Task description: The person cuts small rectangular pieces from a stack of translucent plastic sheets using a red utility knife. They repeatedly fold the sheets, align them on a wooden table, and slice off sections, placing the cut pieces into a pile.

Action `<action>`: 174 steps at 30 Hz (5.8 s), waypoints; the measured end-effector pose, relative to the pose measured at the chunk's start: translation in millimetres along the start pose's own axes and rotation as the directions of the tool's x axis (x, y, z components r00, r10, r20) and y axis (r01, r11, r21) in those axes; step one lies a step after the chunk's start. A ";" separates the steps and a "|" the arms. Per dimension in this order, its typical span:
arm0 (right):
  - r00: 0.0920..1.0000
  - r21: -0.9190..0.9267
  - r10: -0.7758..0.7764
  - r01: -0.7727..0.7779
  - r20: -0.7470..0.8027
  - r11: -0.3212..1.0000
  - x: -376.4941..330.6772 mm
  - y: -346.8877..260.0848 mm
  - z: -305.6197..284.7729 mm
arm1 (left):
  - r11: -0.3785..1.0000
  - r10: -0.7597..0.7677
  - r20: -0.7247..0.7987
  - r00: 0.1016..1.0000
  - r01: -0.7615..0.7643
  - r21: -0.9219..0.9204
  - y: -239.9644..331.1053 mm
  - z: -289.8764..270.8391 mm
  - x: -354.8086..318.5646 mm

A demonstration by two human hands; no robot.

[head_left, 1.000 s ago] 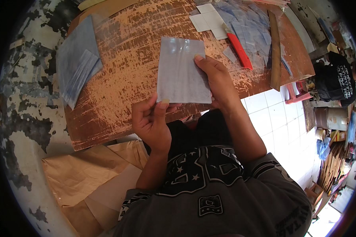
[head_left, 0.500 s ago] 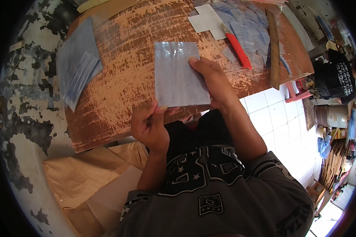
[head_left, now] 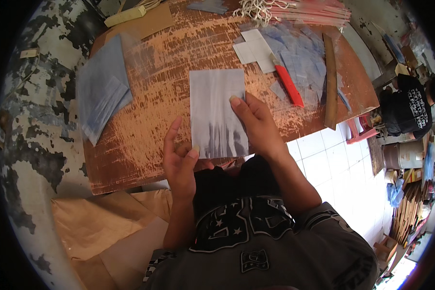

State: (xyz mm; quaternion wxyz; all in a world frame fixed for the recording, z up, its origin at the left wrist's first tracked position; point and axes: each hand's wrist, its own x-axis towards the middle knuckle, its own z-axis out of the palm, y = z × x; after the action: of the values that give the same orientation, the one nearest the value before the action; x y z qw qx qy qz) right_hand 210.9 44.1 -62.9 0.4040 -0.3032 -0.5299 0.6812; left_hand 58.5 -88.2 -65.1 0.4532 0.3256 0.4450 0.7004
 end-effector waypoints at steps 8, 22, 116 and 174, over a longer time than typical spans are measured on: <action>0.994 -0.182 -0.099 0.107 0.055 0.978 -3.5 2.3 0.5 | 0.976 -0.001 0.121 0.993 -0.026 0.218 5.7 -11.0 10.7; 0.970 -0.432 -0.074 0.171 0.233 0.885 -26.8 -13.9 10.7 | 0.971 0.178 -0.077 0.981 -0.163 0.175 6.4 -0.8 10.9; 0.974 -0.187 0.140 -0.106 0.179 0.977 -50.4 -53.2 -20.7 | 0.986 -0.067 0.182 0.981 0.038 0.160 16.3 14.0 2.2; 0.992 0.038 -0.036 0.032 0.124 0.999 -56.5 -36.3 -28.4 | 0.999 0.043 -0.052 0.998 -0.043 0.004 2.6 23.6 4.4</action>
State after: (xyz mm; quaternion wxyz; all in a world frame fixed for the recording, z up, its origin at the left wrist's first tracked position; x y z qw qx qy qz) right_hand 270.7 12.4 -35.9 0.3872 -0.2438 -0.5468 0.7011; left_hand 76.2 -76.9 -53.2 0.4261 0.3174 0.4505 0.7175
